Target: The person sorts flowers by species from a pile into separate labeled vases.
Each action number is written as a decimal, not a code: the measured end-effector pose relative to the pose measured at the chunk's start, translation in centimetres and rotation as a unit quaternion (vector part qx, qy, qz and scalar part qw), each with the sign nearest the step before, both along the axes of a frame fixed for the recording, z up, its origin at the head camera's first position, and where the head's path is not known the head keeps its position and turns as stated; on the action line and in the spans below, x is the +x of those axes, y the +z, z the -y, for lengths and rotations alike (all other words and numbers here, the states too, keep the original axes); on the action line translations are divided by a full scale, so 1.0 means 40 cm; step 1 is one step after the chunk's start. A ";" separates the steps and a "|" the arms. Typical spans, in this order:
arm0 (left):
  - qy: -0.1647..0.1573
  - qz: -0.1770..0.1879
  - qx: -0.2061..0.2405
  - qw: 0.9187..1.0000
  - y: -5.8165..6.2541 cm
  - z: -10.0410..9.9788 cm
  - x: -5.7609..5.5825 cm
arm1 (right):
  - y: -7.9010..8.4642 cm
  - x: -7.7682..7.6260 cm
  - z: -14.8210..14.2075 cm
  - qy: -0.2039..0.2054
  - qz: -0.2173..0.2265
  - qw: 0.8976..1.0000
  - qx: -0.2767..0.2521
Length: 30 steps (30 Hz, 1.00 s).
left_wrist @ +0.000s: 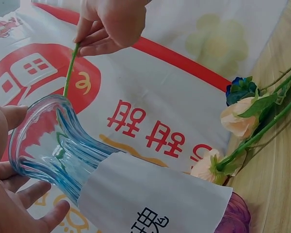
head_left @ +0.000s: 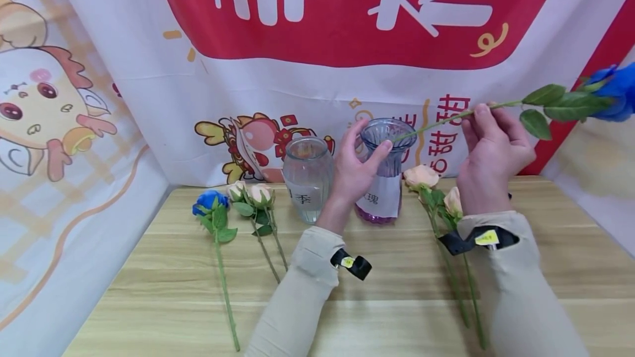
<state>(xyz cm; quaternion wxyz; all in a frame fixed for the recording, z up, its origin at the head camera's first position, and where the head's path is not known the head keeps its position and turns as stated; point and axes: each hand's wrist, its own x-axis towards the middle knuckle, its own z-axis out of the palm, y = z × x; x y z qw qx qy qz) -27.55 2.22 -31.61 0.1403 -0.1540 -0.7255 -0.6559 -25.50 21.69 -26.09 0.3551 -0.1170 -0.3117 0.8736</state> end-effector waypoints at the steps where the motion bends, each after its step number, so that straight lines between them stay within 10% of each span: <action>1: 0.001 0.000 -0.001 1.000 0.000 0.001 0.000 | 0.001 -0.003 0.005 0.005 0.002 1.000 0.007; 30: 0.001 0.004 0.007 1.000 0.001 -0.001 -0.005 | -0.059 -0.090 0.154 0.048 0.127 0.981 0.138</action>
